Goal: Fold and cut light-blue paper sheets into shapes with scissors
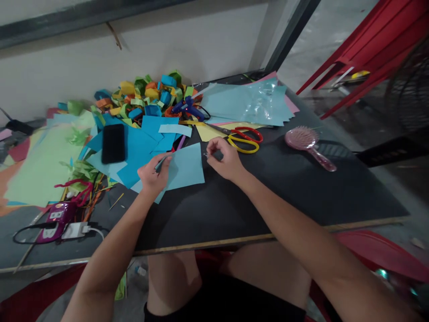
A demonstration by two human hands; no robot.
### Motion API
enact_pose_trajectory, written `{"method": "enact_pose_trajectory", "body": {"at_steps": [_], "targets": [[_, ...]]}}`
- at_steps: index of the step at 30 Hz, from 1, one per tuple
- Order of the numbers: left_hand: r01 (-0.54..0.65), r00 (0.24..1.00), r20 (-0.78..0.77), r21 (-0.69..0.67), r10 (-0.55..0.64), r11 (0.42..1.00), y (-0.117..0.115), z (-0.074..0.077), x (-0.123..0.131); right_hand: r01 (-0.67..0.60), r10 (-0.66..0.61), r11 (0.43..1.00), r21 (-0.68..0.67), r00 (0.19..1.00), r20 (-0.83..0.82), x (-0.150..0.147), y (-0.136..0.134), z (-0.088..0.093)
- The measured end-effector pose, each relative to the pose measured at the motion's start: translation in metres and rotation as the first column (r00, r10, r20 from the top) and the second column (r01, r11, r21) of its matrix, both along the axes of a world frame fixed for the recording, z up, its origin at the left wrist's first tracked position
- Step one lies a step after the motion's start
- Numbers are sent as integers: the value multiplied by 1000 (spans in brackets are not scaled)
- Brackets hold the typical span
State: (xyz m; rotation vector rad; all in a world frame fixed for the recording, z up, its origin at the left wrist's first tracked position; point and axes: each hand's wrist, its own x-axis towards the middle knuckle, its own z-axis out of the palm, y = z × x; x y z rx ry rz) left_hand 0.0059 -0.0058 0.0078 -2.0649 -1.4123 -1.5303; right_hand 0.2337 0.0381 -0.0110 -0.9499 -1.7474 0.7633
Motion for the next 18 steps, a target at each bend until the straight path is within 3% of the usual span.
{"method": "enact_pose_trajectory", "body": {"at_steps": [2,5,7,10,12,14,18], "targets": [[-9,998,65,-62,13,998,1,0,0,-169,142,966,-194,979,-145,-6,-2,-3],[-34,992,117,-129,49,991,1,-2,3,-402,285,797,-451,908,-307,-13,-5,-4],[-63,990,115,-170,84,983,2,-4,4,-455,286,686,-568,886,-365,-14,-6,-2],[-65,997,43,-111,70,992,3,-5,2,-471,265,582,-663,881,-393,-13,-7,1],[-20,996,-84,14,22,1000,3,-3,0,-469,261,554,-688,883,-391,-13,-7,4],[92,965,-252,63,-74,994,2,0,-2,-450,230,568,-689,891,-392,-12,-7,5],[411,802,-421,-126,-423,903,-4,5,-3,-401,138,620,-674,902,-410,-10,-6,8]]}}
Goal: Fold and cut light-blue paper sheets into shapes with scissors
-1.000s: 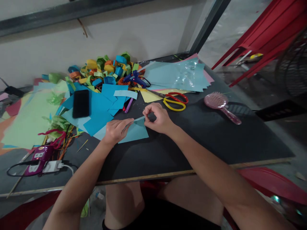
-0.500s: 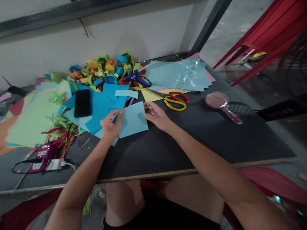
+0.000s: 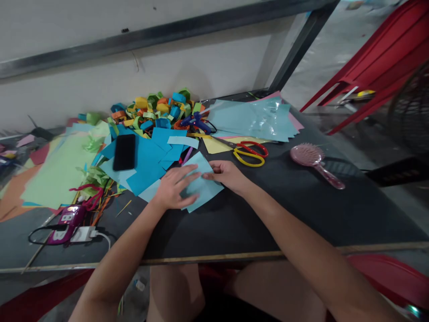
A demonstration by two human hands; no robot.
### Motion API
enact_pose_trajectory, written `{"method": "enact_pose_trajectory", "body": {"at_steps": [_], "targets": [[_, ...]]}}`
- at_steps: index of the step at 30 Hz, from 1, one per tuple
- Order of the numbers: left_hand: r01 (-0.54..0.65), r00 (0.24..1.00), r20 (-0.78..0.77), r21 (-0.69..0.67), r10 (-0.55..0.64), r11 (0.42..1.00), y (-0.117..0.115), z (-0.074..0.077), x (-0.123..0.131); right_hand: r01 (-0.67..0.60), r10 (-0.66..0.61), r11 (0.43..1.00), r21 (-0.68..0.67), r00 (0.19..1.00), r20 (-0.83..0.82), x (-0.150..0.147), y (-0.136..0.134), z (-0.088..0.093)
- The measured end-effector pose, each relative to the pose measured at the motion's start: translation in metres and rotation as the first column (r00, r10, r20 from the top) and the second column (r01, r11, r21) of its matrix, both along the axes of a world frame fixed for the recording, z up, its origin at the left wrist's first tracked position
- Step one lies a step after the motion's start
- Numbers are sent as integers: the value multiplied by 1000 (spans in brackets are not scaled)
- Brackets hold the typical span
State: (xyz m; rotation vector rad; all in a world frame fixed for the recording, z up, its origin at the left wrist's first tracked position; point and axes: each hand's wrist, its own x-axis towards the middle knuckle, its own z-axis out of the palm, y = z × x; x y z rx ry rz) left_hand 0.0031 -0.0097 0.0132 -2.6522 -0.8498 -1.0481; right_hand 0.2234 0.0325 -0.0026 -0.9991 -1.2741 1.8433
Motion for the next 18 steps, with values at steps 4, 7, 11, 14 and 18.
{"method": "enact_pose_trajectory", "body": {"at_steps": [4,7,11,14,18], "targets": [[97,991,-83,-113,-107,989,-3,1,0,85,-85,996,16,996,17,2,2,4],[98,986,-122,-144,-116,985,-3,2,-1,88,-88,996,11,996,21,1,3,5],[110,981,-141,-168,-134,980,-2,2,-3,86,-86,996,13,996,24,1,5,3],[128,976,-153,-162,-153,978,-1,2,-3,79,-79,997,19,996,26,3,5,2],[111,970,-198,-141,-138,984,0,2,-4,60,-60,998,32,998,28,4,6,2]]}}
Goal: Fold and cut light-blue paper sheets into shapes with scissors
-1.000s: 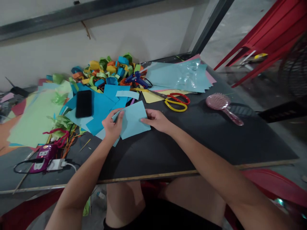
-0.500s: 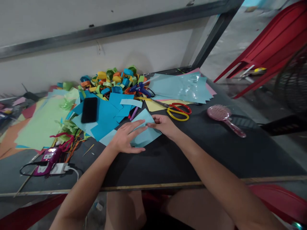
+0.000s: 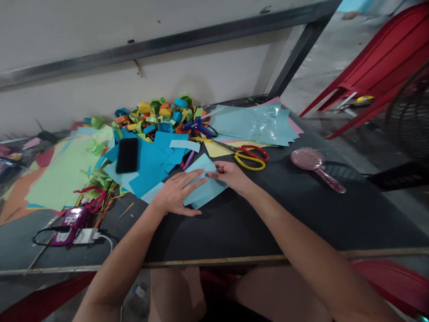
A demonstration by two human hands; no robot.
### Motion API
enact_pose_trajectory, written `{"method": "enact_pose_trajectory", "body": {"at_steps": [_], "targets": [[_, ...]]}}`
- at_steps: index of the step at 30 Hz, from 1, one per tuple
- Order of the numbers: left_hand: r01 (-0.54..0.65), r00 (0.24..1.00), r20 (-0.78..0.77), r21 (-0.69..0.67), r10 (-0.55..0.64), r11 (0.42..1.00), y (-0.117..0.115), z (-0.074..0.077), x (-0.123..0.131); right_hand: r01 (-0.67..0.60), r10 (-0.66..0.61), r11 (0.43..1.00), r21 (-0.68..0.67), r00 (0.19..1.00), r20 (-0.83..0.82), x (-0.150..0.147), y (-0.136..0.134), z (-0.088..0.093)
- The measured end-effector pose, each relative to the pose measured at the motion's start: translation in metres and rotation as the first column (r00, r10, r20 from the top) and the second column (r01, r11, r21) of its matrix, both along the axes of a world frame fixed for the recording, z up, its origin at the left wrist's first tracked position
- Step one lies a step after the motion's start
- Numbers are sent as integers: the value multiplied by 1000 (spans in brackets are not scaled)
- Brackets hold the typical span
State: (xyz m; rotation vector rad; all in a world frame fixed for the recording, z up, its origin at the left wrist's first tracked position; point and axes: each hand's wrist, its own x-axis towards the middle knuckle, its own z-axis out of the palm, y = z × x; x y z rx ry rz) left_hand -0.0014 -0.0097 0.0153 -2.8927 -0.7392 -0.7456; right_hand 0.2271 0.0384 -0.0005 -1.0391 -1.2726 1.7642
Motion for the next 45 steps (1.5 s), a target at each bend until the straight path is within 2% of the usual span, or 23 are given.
{"method": "enact_pose_trajectory", "body": {"at_steps": [5,8,10,16,23,30,33,37,40,43,45], "targets": [[-19,998,65,17,18,1000,0,-2,1,-8,8,1000,6,1000,28,-1,1,-3],[-35,983,178,-28,40,999,-2,-2,5,-42,38,998,52,996,78,-1,2,-8],[-30,979,200,-69,43,997,-5,-1,9,-78,68,993,89,992,107,0,3,-11],[2,998,65,-49,1,999,-6,-4,13,-115,104,987,113,989,103,1,6,-14],[-113,983,-155,-106,96,988,-4,-2,5,-115,102,984,134,990,101,1,9,-17],[-199,969,-162,-70,186,978,-2,-7,2,-130,115,984,124,986,120,2,9,-17],[-288,957,-68,-95,283,953,-1,-13,1,-133,113,981,143,984,140,3,10,-17],[-391,897,112,-250,427,886,1,-23,-5,-91,58,977,194,984,170,5,11,-17],[-401,839,232,-349,493,847,3,-26,-7,-61,15,970,236,981,192,5,11,-19],[-363,818,321,-356,477,861,3,-25,-5,-42,-12,965,257,979,204,5,12,-21],[-395,775,360,-365,519,843,2,-24,-2,-19,-42,960,279,976,211,6,13,-22]]}}
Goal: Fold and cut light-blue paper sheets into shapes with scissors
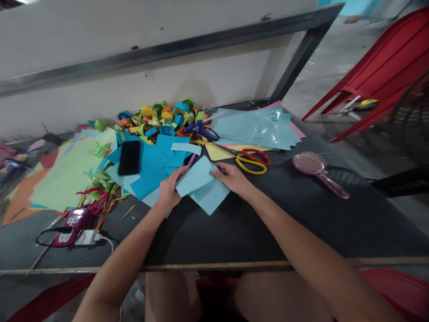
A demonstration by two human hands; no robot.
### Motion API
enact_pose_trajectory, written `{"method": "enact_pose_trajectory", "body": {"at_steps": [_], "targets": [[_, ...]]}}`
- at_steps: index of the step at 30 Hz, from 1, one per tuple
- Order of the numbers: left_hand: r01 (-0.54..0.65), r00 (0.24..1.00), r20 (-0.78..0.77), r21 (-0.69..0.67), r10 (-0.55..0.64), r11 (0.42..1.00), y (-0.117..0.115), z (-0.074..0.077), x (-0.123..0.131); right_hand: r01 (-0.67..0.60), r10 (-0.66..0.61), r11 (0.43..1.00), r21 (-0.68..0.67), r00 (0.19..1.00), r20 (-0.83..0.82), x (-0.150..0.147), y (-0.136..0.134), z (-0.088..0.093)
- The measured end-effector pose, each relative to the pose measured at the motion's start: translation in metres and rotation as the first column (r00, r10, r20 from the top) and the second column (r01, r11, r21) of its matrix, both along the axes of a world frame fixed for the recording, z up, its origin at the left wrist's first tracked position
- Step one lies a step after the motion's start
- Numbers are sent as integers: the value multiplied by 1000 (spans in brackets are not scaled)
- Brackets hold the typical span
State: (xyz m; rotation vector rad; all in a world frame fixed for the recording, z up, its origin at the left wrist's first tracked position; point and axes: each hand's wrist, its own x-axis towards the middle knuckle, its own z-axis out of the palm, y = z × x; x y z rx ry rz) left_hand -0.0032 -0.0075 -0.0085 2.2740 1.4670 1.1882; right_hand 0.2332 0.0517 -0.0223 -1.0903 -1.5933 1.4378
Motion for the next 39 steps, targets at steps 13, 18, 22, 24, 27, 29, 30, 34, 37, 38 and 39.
{"method": "enact_pose_trajectory", "body": {"at_steps": [13,18,22,24,27,29,30,34,37,38,39], "targets": [[-519,846,181,64,502,852,4,10,3,-153,86,970,190,944,320,3,-6,13],[-425,845,-264,200,466,883,2,20,0,-266,196,949,170,919,342,2,-11,19],[-259,825,-488,122,285,958,0,17,5,-304,233,939,161,906,355,6,-11,22],[-204,835,-505,84,218,975,0,16,8,-321,251,933,163,905,344,8,-10,24],[-120,865,-488,28,118,992,0,17,9,-344,268,922,179,899,347,11,-9,25],[-82,879,-473,-36,55,996,1,19,9,-364,271,910,197,885,379,13,-8,25],[-56,887,-463,-88,9,995,1,20,8,-376,275,904,204,877,394,14,-8,25],[31,931,-340,-283,-130,959,6,22,5,-389,232,881,269,851,471,21,-2,25],[25,963,-248,-308,-106,951,8,23,4,-343,86,843,415,847,524,20,-3,26],[24,966,-237,-305,-101,952,9,23,4,-311,21,822,477,853,521,16,-5,28],[26,967,-236,-293,-98,956,8,23,5,-266,-52,799,540,863,502,12,-9,30]]}}
